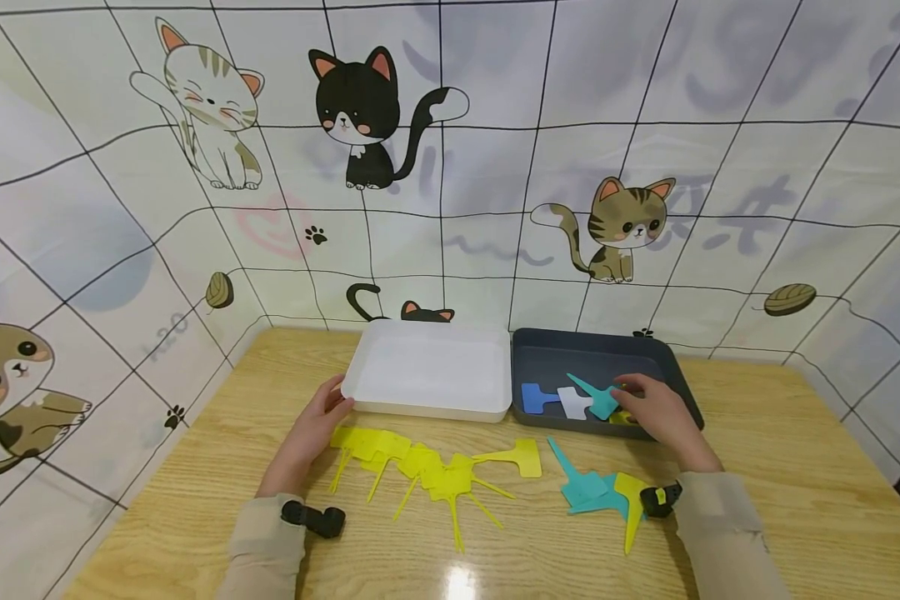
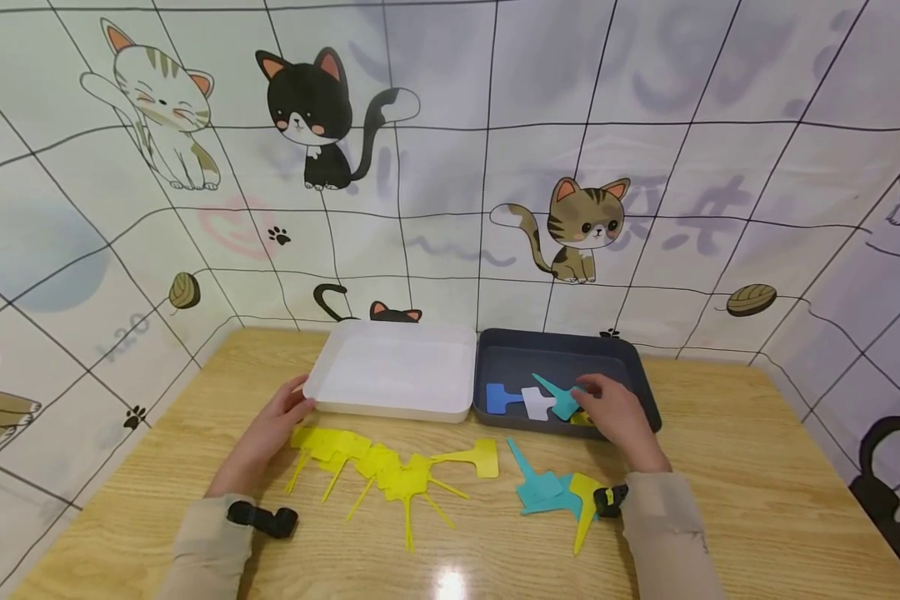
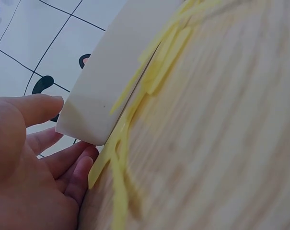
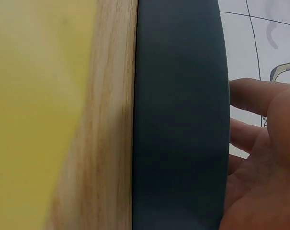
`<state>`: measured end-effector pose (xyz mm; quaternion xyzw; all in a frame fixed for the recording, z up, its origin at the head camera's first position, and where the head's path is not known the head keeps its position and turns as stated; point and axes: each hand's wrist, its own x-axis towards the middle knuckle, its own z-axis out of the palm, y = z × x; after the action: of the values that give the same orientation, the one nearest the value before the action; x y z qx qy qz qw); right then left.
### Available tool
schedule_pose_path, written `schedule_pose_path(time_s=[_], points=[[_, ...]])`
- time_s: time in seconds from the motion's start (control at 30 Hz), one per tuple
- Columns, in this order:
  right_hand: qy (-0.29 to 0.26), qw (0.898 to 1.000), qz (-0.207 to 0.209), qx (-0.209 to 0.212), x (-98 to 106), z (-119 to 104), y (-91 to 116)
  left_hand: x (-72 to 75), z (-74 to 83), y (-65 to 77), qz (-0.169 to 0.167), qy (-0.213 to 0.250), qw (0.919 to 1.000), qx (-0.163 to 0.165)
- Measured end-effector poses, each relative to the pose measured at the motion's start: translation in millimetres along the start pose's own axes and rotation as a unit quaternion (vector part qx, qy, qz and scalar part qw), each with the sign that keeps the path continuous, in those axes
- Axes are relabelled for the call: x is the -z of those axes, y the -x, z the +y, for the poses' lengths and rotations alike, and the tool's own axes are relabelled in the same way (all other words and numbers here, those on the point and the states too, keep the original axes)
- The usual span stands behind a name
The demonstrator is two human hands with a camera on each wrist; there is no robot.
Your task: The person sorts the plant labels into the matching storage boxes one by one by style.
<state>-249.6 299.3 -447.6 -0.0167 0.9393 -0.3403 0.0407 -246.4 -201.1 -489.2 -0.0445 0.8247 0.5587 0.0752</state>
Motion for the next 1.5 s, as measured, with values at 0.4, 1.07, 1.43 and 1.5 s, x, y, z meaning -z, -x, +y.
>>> schedule_pose_path(time_s=[0.4,1.07,1.43,1.5], points=[[0.017,1.000,0.001,0.015,-0.8,1.7,-2.9,-2.6,1.6,1.9,0.012,0.000,0.9997,-0.020],[-0.033,0.989,-0.035,0.137,-2.7,-49.0,9.1,-4.6,0.8,-1.2,0.018,-0.011,0.9996,-0.018],[-0.018,0.957,-0.227,0.180,-23.9,-63.7,13.3,-5.0,0.1,-1.7,0.027,-0.020,0.9993,-0.019],[-0.008,0.954,-0.249,0.170,-28.3,-67.4,14.9,-5.3,0.4,-2.0,0.030,-0.025,0.9991,-0.019]])
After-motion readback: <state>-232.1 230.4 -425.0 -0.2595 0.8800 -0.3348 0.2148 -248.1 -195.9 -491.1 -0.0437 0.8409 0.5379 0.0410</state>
